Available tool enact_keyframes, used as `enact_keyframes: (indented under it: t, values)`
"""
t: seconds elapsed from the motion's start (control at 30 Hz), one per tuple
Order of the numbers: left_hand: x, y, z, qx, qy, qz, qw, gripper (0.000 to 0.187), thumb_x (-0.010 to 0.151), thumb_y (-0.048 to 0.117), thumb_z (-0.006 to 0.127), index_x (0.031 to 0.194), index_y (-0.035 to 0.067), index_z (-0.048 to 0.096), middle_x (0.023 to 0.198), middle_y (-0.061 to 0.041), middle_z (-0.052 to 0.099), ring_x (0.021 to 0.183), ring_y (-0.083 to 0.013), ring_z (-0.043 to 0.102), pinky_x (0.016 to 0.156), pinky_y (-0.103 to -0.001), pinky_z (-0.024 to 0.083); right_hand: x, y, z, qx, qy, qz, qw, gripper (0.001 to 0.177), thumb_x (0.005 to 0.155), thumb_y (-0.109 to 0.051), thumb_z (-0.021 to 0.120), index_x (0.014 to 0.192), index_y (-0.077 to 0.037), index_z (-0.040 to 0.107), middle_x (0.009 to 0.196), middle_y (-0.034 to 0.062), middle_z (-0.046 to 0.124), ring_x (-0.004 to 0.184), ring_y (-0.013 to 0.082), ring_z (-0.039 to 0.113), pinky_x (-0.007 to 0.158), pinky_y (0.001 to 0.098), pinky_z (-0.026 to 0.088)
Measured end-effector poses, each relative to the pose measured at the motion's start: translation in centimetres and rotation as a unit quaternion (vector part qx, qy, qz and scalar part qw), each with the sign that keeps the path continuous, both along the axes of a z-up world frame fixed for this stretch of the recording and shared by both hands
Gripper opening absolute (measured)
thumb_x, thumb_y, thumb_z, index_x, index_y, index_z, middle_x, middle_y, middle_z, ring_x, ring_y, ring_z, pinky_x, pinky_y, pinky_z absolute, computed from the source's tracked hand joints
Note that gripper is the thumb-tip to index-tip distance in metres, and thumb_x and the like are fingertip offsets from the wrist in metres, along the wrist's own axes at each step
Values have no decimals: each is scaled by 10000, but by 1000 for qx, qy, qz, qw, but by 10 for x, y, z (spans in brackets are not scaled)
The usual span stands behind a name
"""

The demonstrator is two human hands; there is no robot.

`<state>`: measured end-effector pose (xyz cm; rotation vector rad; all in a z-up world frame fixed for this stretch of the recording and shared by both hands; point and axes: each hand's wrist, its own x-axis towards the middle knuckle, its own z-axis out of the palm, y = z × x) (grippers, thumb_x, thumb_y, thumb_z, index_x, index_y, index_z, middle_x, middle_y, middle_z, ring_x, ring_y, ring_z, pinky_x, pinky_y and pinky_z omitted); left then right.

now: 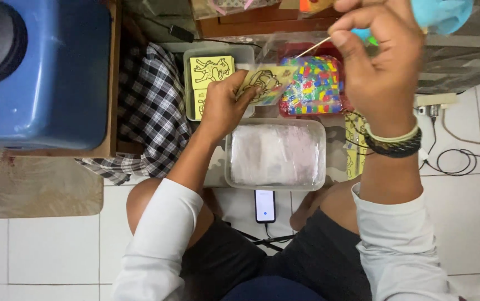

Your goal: The person packages yellow toy cards into small plastic bags by hand, placing one card and a small plastic object into each bag and then sealing them.

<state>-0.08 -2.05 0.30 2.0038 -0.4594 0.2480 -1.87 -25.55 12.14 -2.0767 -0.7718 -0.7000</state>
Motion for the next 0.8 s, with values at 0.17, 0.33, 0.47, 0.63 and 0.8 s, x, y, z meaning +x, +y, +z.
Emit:
enact_keyframes:
  t: [0.17,0.33,0.47,0.63,0.8]
  values:
    - [2,-4,-5,13,3,-11,1000,114,885,58,758,948,0,683,702,-63,702,527,-158,555,517,-304,461,7,8,-12,12,29,10,999,105,1006,217,679,1048,126,644,1275,213,576,1128,311,539,950,396,445]
    - [2,-5,-6,5,31,-34,999,130,879,56,756,979,-4,700,675,-36,643,534,-138,474,512,-293,410,14,14,-21,-37,34,32,998,72,892,142,702,930,85,678,1326,202,586,1229,348,490,1074,439,390]
    - [2,-6,-10,-19,77,-47,996,135,867,32,773,981,0,708,660,-2,630,529,-99,449,494,-259,383,20,20,-33,-52,28,37,998,101,869,98,802,889,37,724,1325,175,586,1293,340,483,1126,460,384]
    - [1,-6,-9,-91,142,-77,983,99,894,0,773,971,0,711,717,13,647,583,-52,481,516,-214,403,22,21,-43,-92,73,48,992,36,879,4,775,895,17,746,1387,154,589,1307,332,448,1134,440,343]
    - [3,-2,-9,-133,140,-78,978,93,912,-8,759,915,5,667,694,31,562,577,-50,419,516,-208,375,21,9,-31,57,143,116,981,301,1012,6,707,1281,35,576,1422,174,549,1295,270,538,1108,366,440]
